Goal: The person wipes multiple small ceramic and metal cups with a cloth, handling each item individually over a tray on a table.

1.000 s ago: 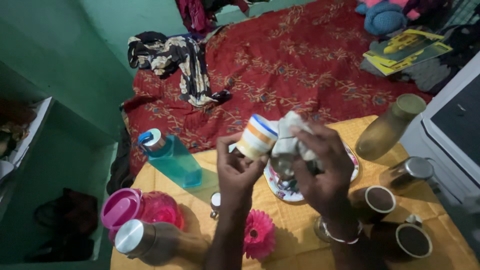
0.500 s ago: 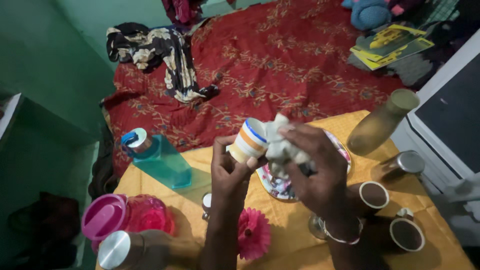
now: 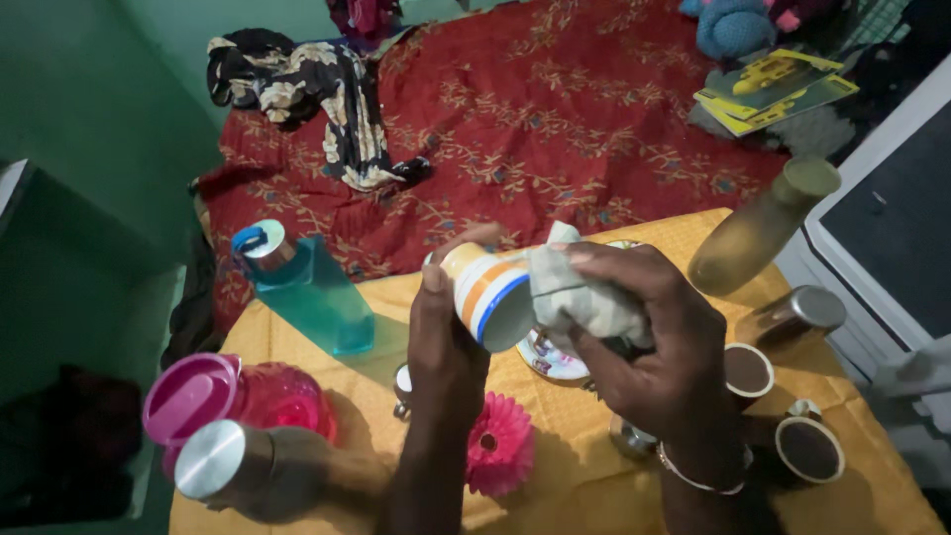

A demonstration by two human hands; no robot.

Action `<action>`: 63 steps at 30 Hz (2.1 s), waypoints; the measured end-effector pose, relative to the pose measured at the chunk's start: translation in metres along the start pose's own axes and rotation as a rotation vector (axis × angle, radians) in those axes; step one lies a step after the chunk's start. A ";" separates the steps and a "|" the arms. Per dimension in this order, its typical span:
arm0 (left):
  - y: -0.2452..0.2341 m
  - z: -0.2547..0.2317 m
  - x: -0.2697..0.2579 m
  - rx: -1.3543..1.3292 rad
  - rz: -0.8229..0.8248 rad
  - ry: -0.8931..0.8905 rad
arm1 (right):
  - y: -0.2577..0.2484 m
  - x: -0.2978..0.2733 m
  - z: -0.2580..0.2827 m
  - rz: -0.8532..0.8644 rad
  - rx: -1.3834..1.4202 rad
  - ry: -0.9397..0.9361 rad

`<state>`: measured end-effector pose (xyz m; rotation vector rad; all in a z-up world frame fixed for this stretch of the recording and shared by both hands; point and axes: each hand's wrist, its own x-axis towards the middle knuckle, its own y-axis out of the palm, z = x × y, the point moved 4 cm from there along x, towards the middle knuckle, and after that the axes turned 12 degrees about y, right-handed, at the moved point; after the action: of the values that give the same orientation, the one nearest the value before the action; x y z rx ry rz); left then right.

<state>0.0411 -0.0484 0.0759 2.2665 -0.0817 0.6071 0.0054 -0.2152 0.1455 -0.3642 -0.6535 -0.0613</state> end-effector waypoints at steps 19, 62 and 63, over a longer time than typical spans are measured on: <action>0.007 0.013 -0.010 0.165 0.008 -0.030 | -0.007 0.000 0.020 0.102 -0.310 -0.213; 0.015 0.017 -0.009 0.196 -0.030 -0.089 | -0.016 0.008 0.017 0.047 -0.315 -0.178; 0.013 0.015 -0.010 0.209 -0.040 -0.082 | -0.013 0.010 0.014 0.063 -0.319 -0.167</action>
<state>0.0354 -0.0692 0.0710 2.4891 -0.0127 0.5222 0.0024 -0.2220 0.1661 -0.7026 -0.7991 -0.0760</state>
